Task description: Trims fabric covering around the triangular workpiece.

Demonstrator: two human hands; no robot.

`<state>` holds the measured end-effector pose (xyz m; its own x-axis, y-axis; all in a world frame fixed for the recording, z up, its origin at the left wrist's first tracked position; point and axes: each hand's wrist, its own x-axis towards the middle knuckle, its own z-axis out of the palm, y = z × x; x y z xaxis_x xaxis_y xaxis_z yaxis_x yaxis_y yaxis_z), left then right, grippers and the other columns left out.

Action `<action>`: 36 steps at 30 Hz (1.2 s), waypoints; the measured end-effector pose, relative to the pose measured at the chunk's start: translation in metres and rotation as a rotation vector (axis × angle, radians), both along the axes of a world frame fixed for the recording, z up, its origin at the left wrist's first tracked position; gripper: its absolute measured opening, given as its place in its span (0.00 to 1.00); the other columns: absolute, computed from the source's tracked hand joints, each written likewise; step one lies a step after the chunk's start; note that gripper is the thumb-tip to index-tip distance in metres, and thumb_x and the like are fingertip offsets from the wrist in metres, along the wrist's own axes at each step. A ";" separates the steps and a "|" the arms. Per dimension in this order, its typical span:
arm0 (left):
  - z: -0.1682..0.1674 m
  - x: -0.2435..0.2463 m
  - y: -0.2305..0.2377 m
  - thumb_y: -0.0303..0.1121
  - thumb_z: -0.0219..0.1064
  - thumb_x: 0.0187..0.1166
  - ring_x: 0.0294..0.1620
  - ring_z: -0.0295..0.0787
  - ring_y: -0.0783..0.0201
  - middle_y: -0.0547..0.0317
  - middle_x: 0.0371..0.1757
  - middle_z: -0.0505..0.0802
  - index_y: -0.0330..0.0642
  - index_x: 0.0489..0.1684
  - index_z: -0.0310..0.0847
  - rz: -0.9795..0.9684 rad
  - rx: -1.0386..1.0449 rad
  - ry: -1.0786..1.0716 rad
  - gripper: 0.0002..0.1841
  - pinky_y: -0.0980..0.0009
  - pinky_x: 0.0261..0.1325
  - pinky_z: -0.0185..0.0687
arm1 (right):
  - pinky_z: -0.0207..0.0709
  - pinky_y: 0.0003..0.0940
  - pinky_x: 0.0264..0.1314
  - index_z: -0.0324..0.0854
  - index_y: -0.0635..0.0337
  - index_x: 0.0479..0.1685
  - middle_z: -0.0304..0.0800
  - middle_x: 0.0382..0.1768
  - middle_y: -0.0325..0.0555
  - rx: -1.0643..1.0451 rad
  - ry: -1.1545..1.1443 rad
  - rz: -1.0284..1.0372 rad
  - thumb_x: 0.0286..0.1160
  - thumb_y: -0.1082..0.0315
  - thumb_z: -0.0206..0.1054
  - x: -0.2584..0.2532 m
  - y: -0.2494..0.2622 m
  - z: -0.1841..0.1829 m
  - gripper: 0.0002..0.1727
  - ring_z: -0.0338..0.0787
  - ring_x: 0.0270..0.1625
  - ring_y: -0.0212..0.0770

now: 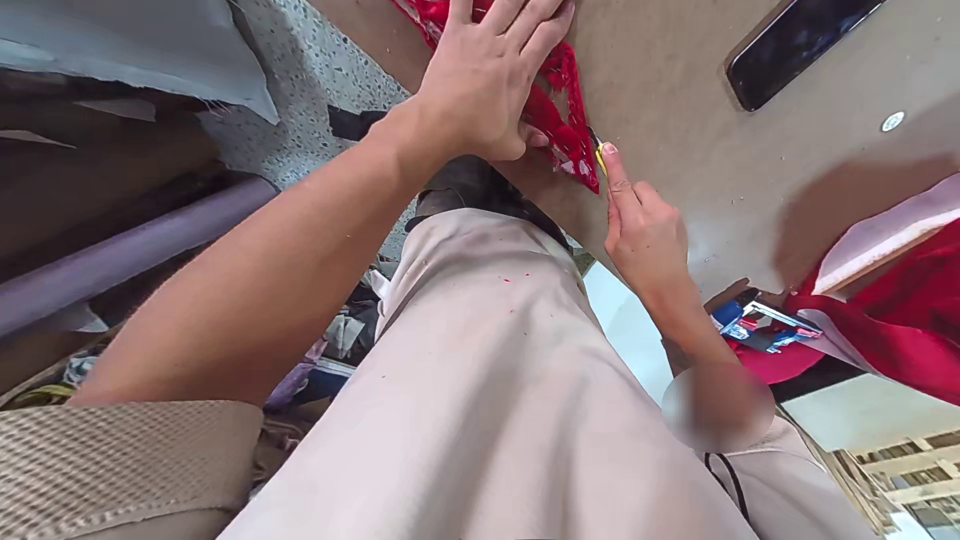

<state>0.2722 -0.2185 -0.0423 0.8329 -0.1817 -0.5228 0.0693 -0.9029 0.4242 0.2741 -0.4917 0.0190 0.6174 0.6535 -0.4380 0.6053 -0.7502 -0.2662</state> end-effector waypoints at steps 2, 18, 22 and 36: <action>0.000 0.001 -0.001 0.66 0.72 0.63 0.92 0.54 0.44 0.58 0.97 0.53 0.54 0.97 0.43 0.003 0.005 0.007 0.59 0.26 0.82 0.46 | 0.76 0.44 0.20 0.57 0.44 0.95 0.83 0.36 0.54 0.015 0.009 -0.012 0.90 0.66 0.53 -0.002 -0.001 0.000 0.33 0.84 0.23 0.50; 0.001 0.001 -0.001 0.64 0.74 0.61 0.90 0.58 0.41 0.54 0.94 0.60 0.53 0.96 0.46 0.024 -0.014 0.003 0.59 0.24 0.80 0.48 | 0.75 0.43 0.20 0.59 0.41 0.94 0.82 0.33 0.53 0.023 -0.018 -0.054 0.87 0.67 0.54 -0.034 -0.032 -0.002 0.34 0.81 0.20 0.48; 0.003 0.001 -0.002 0.62 0.74 0.63 0.88 0.61 0.39 0.51 0.92 0.64 0.53 0.96 0.46 0.027 -0.015 0.027 0.57 0.25 0.79 0.52 | 0.74 0.41 0.19 0.59 0.40 0.94 0.81 0.34 0.53 0.018 -0.055 -0.029 0.86 0.68 0.55 -0.038 -0.039 -0.004 0.34 0.80 0.19 0.48; -0.006 -0.004 0.003 0.69 0.75 0.53 0.98 0.30 0.51 0.65 0.99 0.43 0.53 0.97 0.45 0.001 -0.027 -0.164 0.65 0.22 0.86 0.21 | 0.77 0.42 0.20 0.74 0.46 0.85 0.87 0.33 0.53 0.065 -0.098 -0.116 0.90 0.63 0.53 -0.058 -0.074 -0.016 0.25 0.85 0.22 0.48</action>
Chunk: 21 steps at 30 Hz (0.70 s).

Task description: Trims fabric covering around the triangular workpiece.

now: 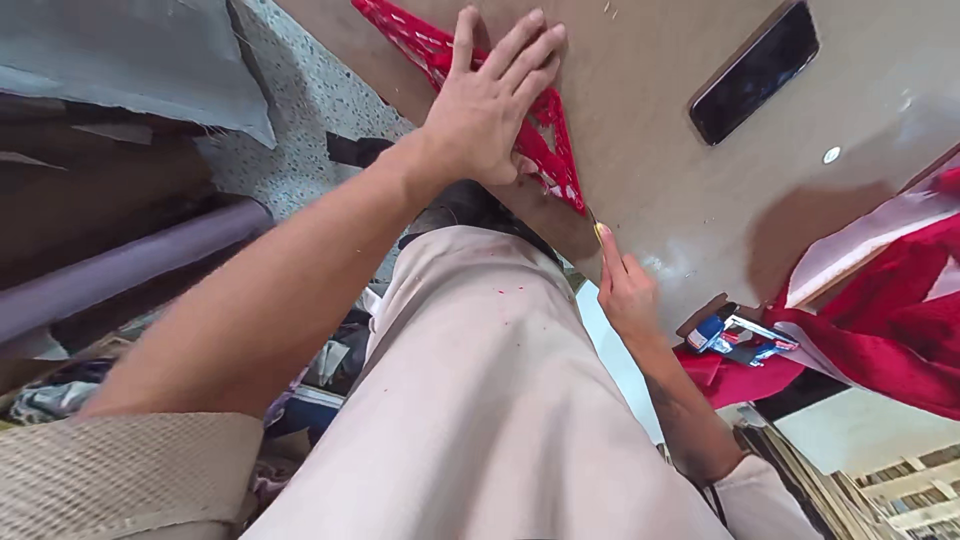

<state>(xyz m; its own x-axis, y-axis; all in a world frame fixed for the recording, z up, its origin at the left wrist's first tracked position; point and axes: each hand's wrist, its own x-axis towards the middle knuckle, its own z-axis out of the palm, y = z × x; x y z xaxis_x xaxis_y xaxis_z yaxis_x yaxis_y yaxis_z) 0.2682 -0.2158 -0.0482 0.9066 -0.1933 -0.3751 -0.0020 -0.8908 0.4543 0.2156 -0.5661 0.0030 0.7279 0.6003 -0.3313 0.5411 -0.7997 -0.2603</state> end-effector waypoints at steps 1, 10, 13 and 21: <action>-0.002 0.001 0.002 0.70 0.75 0.52 0.99 0.27 0.53 0.66 0.99 0.42 0.53 0.97 0.46 0.000 0.003 -0.027 0.65 0.22 0.86 0.17 | 0.78 0.43 0.21 0.74 0.51 0.85 0.87 0.33 0.53 0.014 -0.018 -0.044 0.91 0.63 0.53 -0.004 -0.005 0.002 0.25 0.85 0.23 0.48; 0.013 -0.016 0.006 0.55 0.85 0.56 0.87 0.65 0.45 0.53 0.85 0.75 0.51 0.85 0.65 -0.037 0.003 -0.099 0.51 0.31 0.89 0.37 | 0.71 0.62 0.78 0.74 0.36 0.85 0.72 0.80 0.63 0.144 -0.151 -0.287 0.88 0.54 0.59 0.024 0.009 -0.020 0.26 0.72 0.80 0.65; 0.008 -0.022 0.013 0.52 0.83 0.58 0.80 0.73 0.44 0.50 0.78 0.81 0.52 0.84 0.67 -0.067 0.011 -0.112 0.47 0.34 0.87 0.45 | 0.85 0.41 0.66 0.86 0.54 0.70 0.87 0.65 0.53 0.394 -0.120 -0.352 0.83 0.55 0.69 0.033 0.053 -0.007 0.21 0.88 0.65 0.45; 0.080 -0.016 0.018 0.56 0.82 0.55 0.63 0.89 0.47 0.50 0.64 0.91 0.45 0.75 0.78 -0.164 0.004 -0.172 0.44 0.46 0.63 0.81 | 0.87 0.33 0.41 0.94 0.57 0.40 0.95 0.32 0.42 0.625 0.149 -0.512 0.83 0.61 0.68 0.048 0.129 0.028 0.12 0.93 0.35 0.33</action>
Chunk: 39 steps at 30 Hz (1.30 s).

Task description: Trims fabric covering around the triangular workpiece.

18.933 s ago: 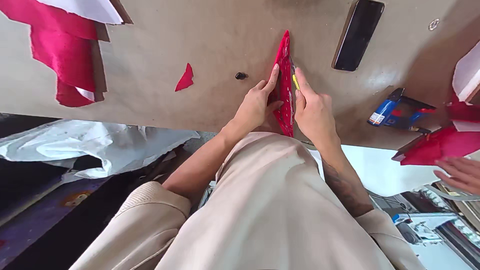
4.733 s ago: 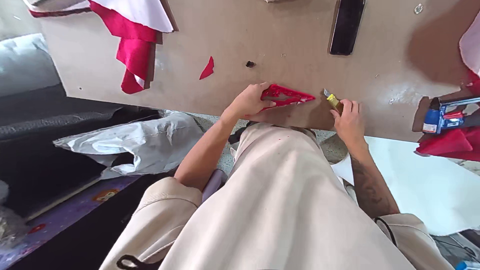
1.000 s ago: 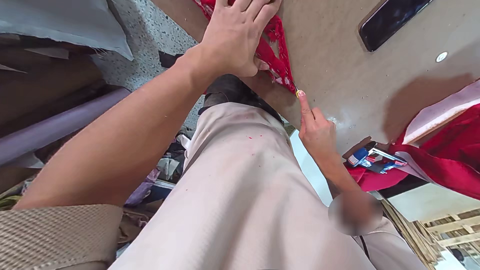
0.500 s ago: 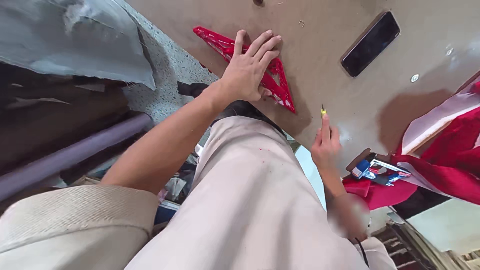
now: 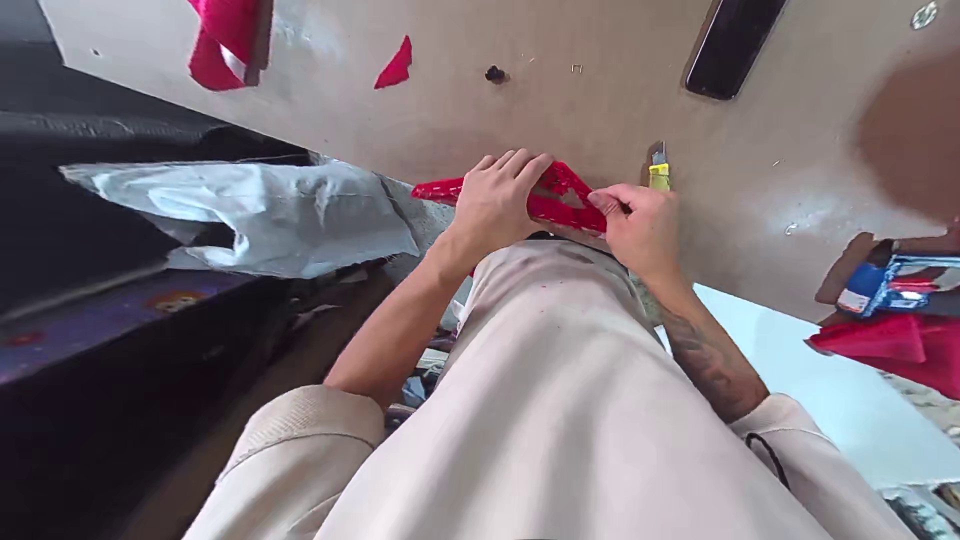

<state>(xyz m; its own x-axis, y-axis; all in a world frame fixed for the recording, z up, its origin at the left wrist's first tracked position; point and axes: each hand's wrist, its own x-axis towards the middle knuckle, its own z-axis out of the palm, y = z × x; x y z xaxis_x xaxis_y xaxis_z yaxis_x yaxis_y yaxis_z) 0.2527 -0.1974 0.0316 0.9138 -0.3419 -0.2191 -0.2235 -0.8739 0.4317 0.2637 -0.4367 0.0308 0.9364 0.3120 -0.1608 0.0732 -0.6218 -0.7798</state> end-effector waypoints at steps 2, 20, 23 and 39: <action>0.024 -0.004 0.001 0.59 0.80 0.58 0.57 0.91 0.49 0.50 0.60 0.92 0.44 0.74 0.80 -0.042 0.011 -0.022 0.42 0.49 0.54 0.86 | 0.83 0.33 0.31 0.91 0.58 0.37 0.91 0.26 0.41 -0.029 0.034 -0.040 0.86 0.61 0.66 -0.002 -0.002 0.021 0.13 0.88 0.27 0.33; 0.060 0.011 0.041 0.56 0.75 0.62 0.48 0.91 0.49 0.51 0.54 0.91 0.44 0.74 0.79 -0.440 -0.088 -0.051 0.39 0.51 0.40 0.85 | 0.94 0.26 0.40 0.93 0.61 0.42 0.94 0.43 0.40 0.258 0.161 0.045 0.73 0.70 0.72 -0.021 0.017 0.067 0.06 0.95 0.41 0.28; 0.036 0.023 0.042 0.59 0.75 0.62 0.56 0.92 0.48 0.51 0.59 0.92 0.46 0.73 0.80 -0.437 -0.095 -0.044 0.39 0.48 0.47 0.87 | 0.92 0.29 0.42 0.91 0.59 0.47 0.94 0.43 0.43 -0.002 0.110 -0.084 0.79 0.69 0.66 -0.012 -0.002 0.038 0.08 0.94 0.39 0.32; -0.090 0.041 0.010 0.55 0.48 0.92 0.60 0.81 0.48 0.52 0.56 0.88 0.68 0.66 0.89 0.078 -0.064 -0.038 0.22 0.49 0.59 0.69 | 0.87 0.46 0.30 0.54 0.39 0.95 0.90 0.32 0.48 -0.391 0.329 0.092 0.92 0.58 0.55 -0.019 0.025 0.019 0.33 0.89 0.25 0.43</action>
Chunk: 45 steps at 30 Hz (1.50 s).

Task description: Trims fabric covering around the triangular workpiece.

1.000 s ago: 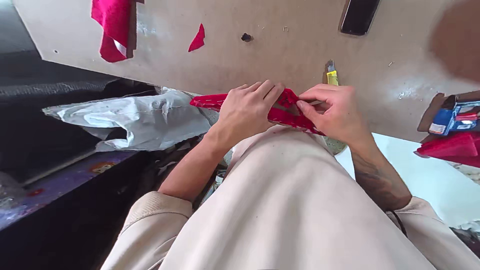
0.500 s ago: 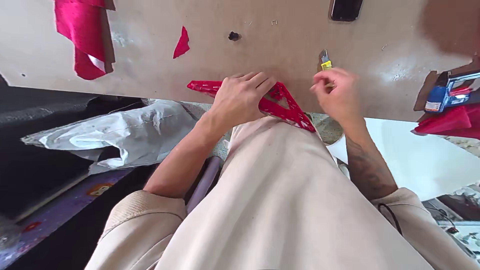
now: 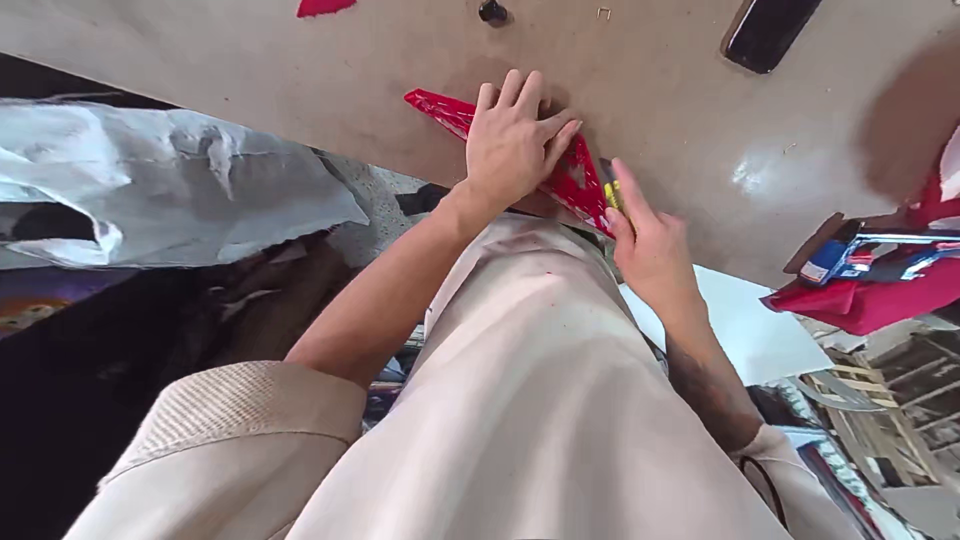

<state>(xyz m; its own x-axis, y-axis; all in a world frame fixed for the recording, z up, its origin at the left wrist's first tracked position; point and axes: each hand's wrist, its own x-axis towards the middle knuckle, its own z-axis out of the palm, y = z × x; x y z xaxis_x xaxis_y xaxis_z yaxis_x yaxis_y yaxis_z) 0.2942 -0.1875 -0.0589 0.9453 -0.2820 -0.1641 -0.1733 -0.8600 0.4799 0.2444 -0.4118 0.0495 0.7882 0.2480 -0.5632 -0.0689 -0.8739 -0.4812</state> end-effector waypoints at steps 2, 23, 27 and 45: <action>0.002 0.003 -0.008 0.53 0.48 0.91 0.62 0.82 0.46 0.48 0.58 0.87 0.65 0.79 0.78 0.026 0.047 0.043 0.23 0.48 0.58 0.71 | 0.85 0.48 0.34 0.65 0.40 0.91 0.90 0.37 0.51 -0.082 -0.098 0.080 0.92 0.59 0.56 0.003 0.004 -0.006 0.29 0.89 0.31 0.48; -0.008 -0.001 -0.021 0.58 0.52 0.87 0.59 0.83 0.43 0.46 0.49 0.88 0.42 0.37 0.82 0.189 0.099 -0.004 0.27 0.47 0.59 0.71 | 0.80 0.49 0.23 0.51 0.35 0.96 0.86 0.36 0.54 -0.416 0.010 0.412 0.85 0.68 0.56 0.027 0.018 -0.015 0.39 0.88 0.28 0.54; -0.010 -0.003 -0.023 0.57 0.50 0.88 0.59 0.82 0.44 0.47 0.49 0.88 0.42 0.35 0.82 0.213 0.109 -0.019 0.27 0.48 0.58 0.71 | 0.79 0.49 0.24 0.50 0.34 0.97 0.86 0.37 0.54 -0.446 0.023 0.410 0.85 0.68 0.56 0.023 0.019 -0.015 0.39 0.88 0.29 0.54; -0.019 -0.009 -0.034 0.50 0.50 0.89 0.59 0.83 0.43 0.45 0.49 0.88 0.40 0.33 0.82 0.297 0.122 -0.078 0.24 0.50 0.58 0.73 | 0.80 0.45 0.26 0.49 0.35 0.97 0.85 0.34 0.50 -0.403 -0.033 0.302 0.84 0.67 0.53 -0.019 0.002 -0.027 0.39 0.87 0.28 0.50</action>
<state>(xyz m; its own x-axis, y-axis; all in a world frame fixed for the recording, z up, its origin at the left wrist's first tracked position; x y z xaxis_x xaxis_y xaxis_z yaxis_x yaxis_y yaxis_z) 0.2850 -0.2215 -0.0780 0.9943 0.0248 -0.1037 0.0612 -0.9290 0.3651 0.2259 -0.4098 0.0221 0.7338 0.2356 -0.6372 0.2249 -0.9693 -0.0994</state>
